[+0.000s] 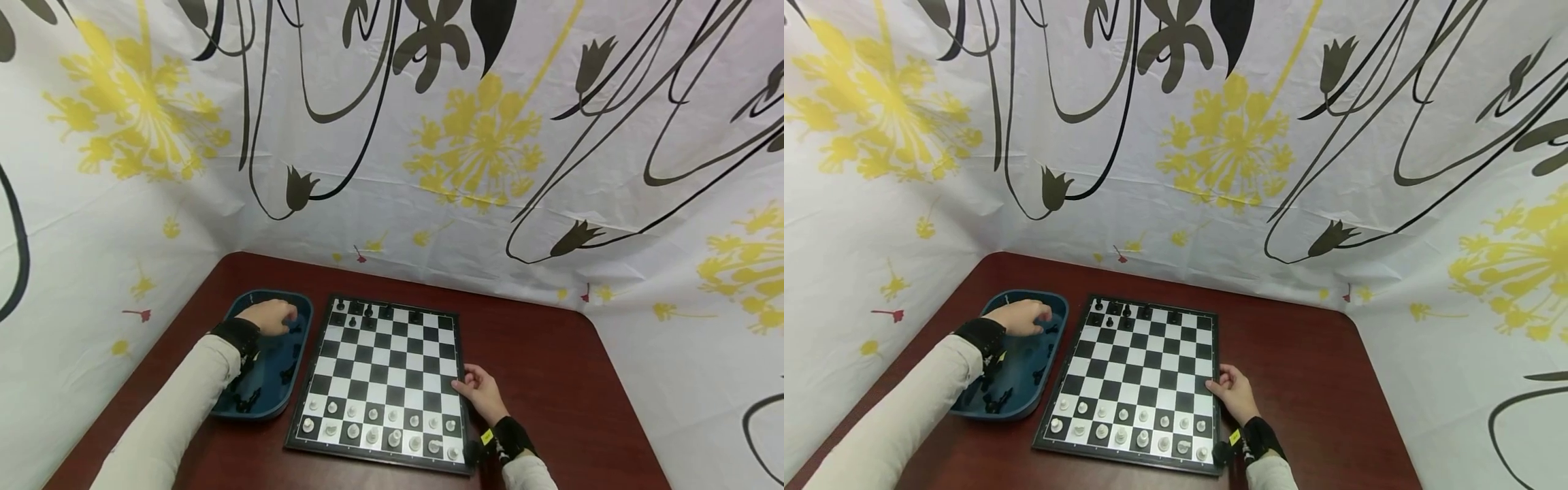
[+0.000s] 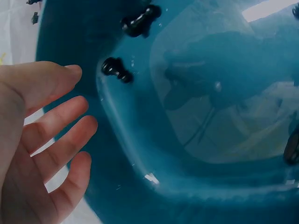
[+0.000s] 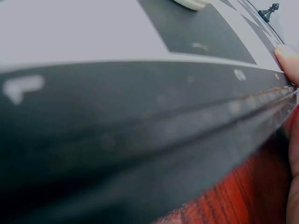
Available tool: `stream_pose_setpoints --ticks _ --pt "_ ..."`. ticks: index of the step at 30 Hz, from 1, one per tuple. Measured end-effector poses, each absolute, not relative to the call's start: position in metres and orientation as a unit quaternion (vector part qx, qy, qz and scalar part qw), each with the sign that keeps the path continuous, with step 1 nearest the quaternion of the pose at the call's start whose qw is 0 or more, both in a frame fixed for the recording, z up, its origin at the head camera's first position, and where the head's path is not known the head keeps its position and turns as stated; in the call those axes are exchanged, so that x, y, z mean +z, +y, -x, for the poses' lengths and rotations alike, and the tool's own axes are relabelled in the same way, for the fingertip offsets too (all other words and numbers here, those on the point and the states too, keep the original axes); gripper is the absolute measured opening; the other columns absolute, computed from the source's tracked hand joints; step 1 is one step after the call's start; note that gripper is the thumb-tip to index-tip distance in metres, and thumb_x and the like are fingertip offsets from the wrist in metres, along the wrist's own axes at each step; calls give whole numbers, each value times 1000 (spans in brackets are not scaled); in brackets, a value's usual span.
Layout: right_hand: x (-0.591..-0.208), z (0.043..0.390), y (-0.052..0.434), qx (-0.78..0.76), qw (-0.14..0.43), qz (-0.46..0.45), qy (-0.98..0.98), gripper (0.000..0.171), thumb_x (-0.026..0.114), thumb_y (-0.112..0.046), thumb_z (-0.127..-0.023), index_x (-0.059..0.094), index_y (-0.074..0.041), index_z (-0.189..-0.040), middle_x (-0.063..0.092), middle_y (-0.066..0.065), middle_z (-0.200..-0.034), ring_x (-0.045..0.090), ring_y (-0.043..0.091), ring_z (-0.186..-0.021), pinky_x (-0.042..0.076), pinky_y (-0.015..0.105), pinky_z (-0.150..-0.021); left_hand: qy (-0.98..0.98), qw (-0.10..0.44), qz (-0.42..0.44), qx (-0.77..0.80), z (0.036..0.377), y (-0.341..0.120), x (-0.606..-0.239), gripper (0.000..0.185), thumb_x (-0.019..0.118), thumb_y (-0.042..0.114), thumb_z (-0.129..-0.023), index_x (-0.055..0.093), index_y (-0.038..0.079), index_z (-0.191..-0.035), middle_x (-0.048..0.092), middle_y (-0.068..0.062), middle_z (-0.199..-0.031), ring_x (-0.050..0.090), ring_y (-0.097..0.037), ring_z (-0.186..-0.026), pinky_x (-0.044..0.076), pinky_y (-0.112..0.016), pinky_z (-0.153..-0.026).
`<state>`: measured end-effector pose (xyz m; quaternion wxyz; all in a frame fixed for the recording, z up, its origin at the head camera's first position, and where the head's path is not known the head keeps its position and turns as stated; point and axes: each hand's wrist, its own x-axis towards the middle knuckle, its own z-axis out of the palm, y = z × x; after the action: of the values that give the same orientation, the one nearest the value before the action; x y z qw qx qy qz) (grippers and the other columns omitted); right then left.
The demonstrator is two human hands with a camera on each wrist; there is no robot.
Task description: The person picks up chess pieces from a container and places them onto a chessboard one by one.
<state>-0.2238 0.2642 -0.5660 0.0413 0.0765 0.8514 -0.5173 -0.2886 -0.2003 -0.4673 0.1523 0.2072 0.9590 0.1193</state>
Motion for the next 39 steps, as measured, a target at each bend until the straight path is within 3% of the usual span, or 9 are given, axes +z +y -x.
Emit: stream_pose_setpoints --ticks 14,22,29,39 --pt "-568 223 264 -515 42 -83 852 47 73 -13 -73 54 3 -113 51 6 -79 46 13 -66 38 22 -58 978 81 -169 93 287 -195 -508 14 69 10 -75 62 7 -87 61 -5 -82 57 -18 -70 48 -38 -61" --pt "-568 225 264 -510 42 -86 855 47 73 -14 -74 54 1 -114 51 5 -80 46 15 -68 38 22 -59 983 52 -165 67 289 -188 -518 17 71 14 -75 62 7 -88 61 -6 -82 59 -21 -72 48 -38 -62" --pt "-566 224 263 -511 43 -88 854 47 73 -14 -74 55 2 -114 51 5 -79 46 14 -67 38 22 -58 985 49 -155 63 289 -182 -518 18 70 12 -76 63 6 -92 61 -7 -83 59 -22 -74 48 -39 -63" --pt "-566 224 262 -510 43 -87 855 46 73 -14 -74 55 2 -113 51 5 -79 45 13 -67 37 21 -57 980 30 -172 99 301 -195 -503 7 66 11 -80 60 9 -84 60 -3 -80 55 -16 -68 48 -37 -61"
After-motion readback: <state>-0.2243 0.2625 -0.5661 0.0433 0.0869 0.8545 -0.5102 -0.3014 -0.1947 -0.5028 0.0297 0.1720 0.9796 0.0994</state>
